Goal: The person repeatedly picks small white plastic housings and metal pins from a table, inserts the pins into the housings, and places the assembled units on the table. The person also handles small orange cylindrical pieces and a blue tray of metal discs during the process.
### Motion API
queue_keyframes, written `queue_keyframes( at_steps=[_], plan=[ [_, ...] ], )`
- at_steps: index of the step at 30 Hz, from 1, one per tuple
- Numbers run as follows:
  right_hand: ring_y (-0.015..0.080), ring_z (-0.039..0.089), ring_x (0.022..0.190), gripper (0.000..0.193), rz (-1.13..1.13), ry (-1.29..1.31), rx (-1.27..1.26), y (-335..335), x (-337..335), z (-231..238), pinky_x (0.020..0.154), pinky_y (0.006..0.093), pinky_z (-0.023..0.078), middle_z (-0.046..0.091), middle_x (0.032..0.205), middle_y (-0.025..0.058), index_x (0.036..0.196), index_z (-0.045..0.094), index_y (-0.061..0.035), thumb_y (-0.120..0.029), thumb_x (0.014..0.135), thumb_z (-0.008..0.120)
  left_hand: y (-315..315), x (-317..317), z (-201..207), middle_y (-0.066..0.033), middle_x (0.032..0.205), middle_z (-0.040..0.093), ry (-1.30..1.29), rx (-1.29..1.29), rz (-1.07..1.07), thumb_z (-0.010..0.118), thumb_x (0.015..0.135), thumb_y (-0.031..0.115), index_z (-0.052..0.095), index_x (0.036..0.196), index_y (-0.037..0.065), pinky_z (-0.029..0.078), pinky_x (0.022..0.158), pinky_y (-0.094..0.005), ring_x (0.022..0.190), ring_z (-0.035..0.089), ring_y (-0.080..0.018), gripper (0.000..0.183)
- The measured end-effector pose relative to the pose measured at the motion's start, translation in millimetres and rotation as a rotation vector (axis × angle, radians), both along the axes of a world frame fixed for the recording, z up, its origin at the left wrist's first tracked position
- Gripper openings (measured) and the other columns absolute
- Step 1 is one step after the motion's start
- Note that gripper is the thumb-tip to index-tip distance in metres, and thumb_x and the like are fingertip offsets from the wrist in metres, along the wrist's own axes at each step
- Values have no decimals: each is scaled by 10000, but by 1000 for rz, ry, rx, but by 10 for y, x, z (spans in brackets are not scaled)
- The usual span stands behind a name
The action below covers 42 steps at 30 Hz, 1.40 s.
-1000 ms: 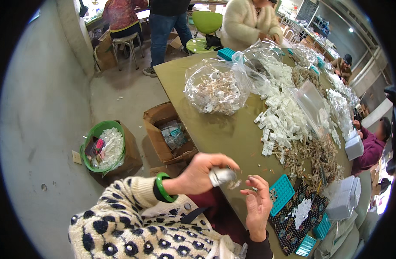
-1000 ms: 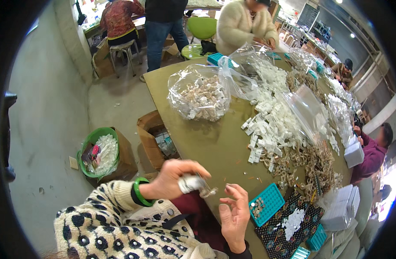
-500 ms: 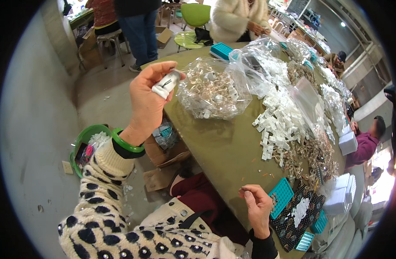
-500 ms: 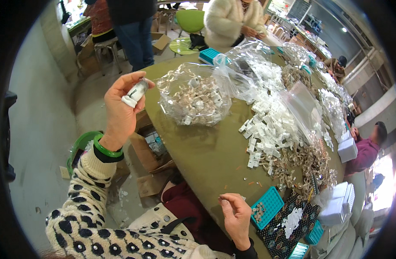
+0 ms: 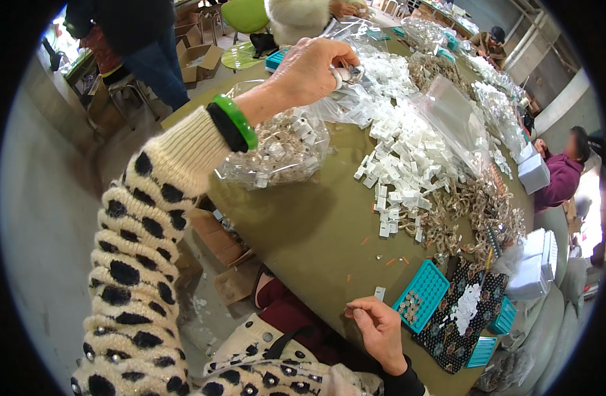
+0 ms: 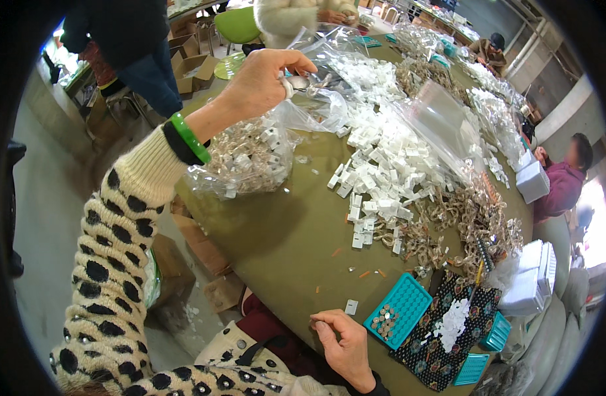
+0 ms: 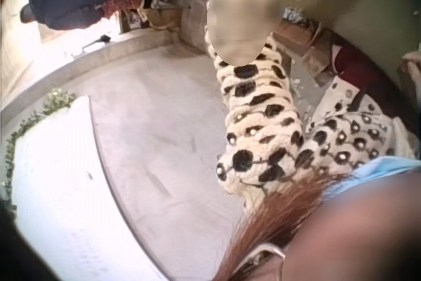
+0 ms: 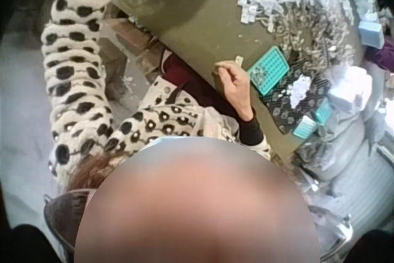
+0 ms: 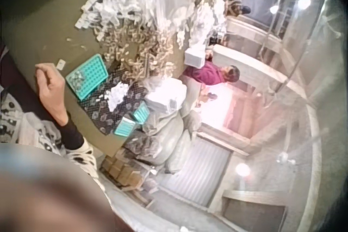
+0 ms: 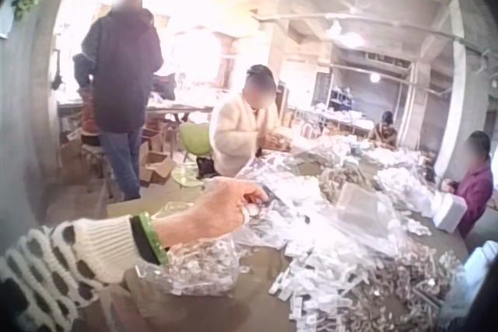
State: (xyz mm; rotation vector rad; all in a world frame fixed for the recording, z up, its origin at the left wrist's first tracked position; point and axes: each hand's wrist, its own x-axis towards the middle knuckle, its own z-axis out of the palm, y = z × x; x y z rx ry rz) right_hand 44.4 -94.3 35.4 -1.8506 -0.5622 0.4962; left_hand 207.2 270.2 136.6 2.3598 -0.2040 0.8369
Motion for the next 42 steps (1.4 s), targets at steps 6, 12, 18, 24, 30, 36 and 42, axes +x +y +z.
queue_keyframes(
  at_steps=[6, 12, 18, 24, 30, 36, 42],
  plan=[
    [183, 656, 753, 110, -11, 14, 40, -99, 32, -10, 678, 272, 512, 676, 871, 112, 970, 657, 34, -5, 890, 591, 141, 505, -238, -104, 994, 697, 58, 466, 73, 598, 770, 31, 705, 1004, 104, 513, 794, -421, 898, 656, -330, 268],
    [207, 651, 734, 96, 1, -49, 58, -155, 68, 26, 657, 276, 501, 666, 860, 123, 953, 653, 26, 4, 887, 587, 175, 410, -130, -113, 1019, 704, 72, 444, 196, 615, 814, 42, 693, 1071, 103, 524, 820, -366, 930, 674, -269, 275],
    [254, 646, 725, 97, 63, -199, 29, -258, 204, 200, 651, 310, 504, 655, 841, 139, 945, 649, 20, 19, 860, 602, -560, -776, 176, -86, 984, 702, 246, -196, -280, 583, 864, -7, 681, 1048, -19, 500, 816, -266, 918, 653, -147, 209],
    [274, 621, 678, 102, -50, -405, -152, -205, 887, 265, 620, 346, 476, 632, 777, 152, 901, 654, 10, -50, 872, 578, -1445, -1720, -394, -97, 963, 696, 640, -816, -498, 556, 904, -51, 662, 1067, -25, 484, 671, -211, 773, 606, -89, 196],
    [333, 636, 730, 149, -98, -827, -324, 124, 1296, -145, 637, 401, 500, 630, 794, 155, 817, 636, -8, -144, 872, 612, -1848, -2011, -1011, -129, 933, 697, 798, -1334, -277, 497, 952, -27, 641, 1120, -1, 446, 488, -192, 608, 598, -90, 223],
    [290, 661, 730, 195, -125, -1031, -748, 338, 1285, -428, 627, 397, 534, 624, 783, 137, 785, 636, -46, -227, 857, 637, -1955, -1987, -1199, -108, 899, 694, 726, -1350, -287, 503, 952, -15, 640, 1091, -1, 441, 489, -194, 588, 576, -82, 196],
    [307, 669, 724, 228, -171, -886, -632, 231, 1297, -443, 620, 415, 535, 643, 790, 140, 778, 639, -40, -247, 873, 615, -1924, -1792, -1250, -92, 881, 694, 606, -1373, -265, 533, 944, 1, 639, 1086, -2, 443, 496, -201, 587, 565, -70, 177]
  ],
)
